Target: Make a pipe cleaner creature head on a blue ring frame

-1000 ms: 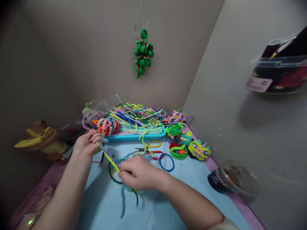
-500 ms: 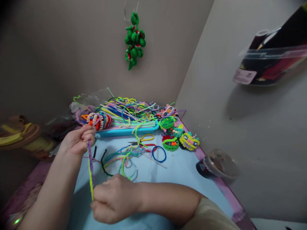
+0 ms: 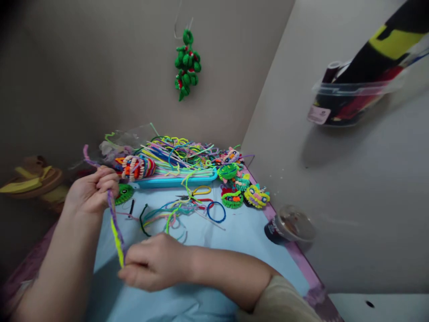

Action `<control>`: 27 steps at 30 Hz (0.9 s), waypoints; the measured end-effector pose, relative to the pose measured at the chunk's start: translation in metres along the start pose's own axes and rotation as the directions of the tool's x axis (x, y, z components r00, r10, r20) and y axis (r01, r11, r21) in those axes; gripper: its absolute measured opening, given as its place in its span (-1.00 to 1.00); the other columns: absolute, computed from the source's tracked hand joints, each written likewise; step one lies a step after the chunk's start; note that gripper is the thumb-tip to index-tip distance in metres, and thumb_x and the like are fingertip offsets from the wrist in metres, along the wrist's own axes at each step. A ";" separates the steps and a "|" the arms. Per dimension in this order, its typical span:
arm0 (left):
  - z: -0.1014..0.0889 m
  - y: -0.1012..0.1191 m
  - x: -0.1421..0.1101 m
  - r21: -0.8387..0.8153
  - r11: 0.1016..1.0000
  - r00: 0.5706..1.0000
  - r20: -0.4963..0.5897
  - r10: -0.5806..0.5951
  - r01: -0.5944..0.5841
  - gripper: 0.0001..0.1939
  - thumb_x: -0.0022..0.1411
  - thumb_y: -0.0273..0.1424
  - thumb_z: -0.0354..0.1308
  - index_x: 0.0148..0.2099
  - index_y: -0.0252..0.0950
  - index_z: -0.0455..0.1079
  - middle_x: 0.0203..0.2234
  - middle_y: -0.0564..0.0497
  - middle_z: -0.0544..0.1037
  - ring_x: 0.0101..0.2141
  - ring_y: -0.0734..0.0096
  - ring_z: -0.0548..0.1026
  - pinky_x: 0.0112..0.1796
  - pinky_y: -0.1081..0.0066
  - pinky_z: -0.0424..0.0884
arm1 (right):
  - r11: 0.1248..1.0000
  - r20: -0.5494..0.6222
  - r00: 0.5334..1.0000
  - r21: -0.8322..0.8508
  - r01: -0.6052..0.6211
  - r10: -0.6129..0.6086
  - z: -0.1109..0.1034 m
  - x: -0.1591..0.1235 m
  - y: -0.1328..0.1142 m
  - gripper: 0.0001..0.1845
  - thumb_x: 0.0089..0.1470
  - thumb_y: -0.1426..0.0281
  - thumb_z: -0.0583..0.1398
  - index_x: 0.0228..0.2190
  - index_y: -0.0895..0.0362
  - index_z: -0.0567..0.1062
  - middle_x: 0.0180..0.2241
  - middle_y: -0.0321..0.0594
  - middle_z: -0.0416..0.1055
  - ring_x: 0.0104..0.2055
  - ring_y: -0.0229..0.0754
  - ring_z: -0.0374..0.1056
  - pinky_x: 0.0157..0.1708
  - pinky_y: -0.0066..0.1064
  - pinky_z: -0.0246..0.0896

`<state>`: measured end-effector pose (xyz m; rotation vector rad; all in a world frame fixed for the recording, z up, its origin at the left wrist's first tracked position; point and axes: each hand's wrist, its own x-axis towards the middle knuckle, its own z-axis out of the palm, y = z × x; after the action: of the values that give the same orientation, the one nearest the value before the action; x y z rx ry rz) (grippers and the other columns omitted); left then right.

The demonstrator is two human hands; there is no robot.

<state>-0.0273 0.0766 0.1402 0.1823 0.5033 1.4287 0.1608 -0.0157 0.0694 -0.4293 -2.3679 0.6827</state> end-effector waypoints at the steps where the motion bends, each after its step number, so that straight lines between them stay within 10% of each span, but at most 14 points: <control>1: -0.002 0.005 -0.004 0.001 1.000 1.000 -0.003 -0.015 0.015 -0.70 0.30 -0.58 -0.28 -0.46 -0.28 0.08 -0.72 0.17 0.12 -0.79 0.71 0.07 -0.81 0.69 -0.04 | 0.996 -0.030 0.999 0.086 -0.017 0.020 -0.010 -0.003 0.002 -0.61 0.15 0.16 -0.08 -0.55 0.12 0.27 -0.62 -0.33 0.26 -0.55 -0.35 0.22 -0.52 -0.55 0.11; 7: -0.032 0.002 -0.022 0.130 0.964 0.972 -0.073 -0.225 0.233 -0.73 0.30 -0.59 -0.25 -0.45 -0.29 0.08 -0.69 0.17 0.11 -0.78 0.72 0.08 -0.82 0.71 -0.13 | 0.902 -0.138 0.895 0.160 -0.402 0.424 -0.038 -0.027 0.049 -0.56 0.22 0.26 -0.11 -0.42 0.21 0.45 -0.51 -0.22 0.40 -0.46 -0.31 0.30 -0.41 -0.49 0.18; 17: -0.096 -0.060 -0.024 0.121 0.906 0.913 -0.101 -0.396 0.406 -0.77 0.27 -0.61 -0.20 -0.43 -0.33 0.10 -0.63 0.17 0.12 -0.77 0.77 0.08 -0.81 0.76 -0.12 | 0.761 0.031 0.929 -0.584 -0.283 0.369 0.013 -0.030 0.085 -0.76 0.06 0.39 0.15 -0.19 0.08 0.48 -0.22 -0.11 0.40 -0.12 -0.05 0.13 -0.16 -0.22 0.07; 27: -0.102 -0.082 -0.031 0.347 0.893 0.952 0.001 -0.307 0.288 -0.89 0.18 -0.61 -0.02 -0.38 -0.35 0.20 -0.58 0.11 0.23 -0.74 0.76 0.11 -0.78 0.77 -0.04 | 0.828 -0.376 0.898 -0.412 -0.381 0.227 -0.002 -0.047 0.082 -0.80 0.13 0.39 0.07 -0.32 0.10 0.50 -0.23 -0.13 0.37 -0.14 -0.14 0.21 -0.12 -0.33 0.09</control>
<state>0.0002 0.0168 0.0235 0.4068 0.7023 1.0247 0.2076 0.0304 0.0017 -1.0753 -2.1556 0.1262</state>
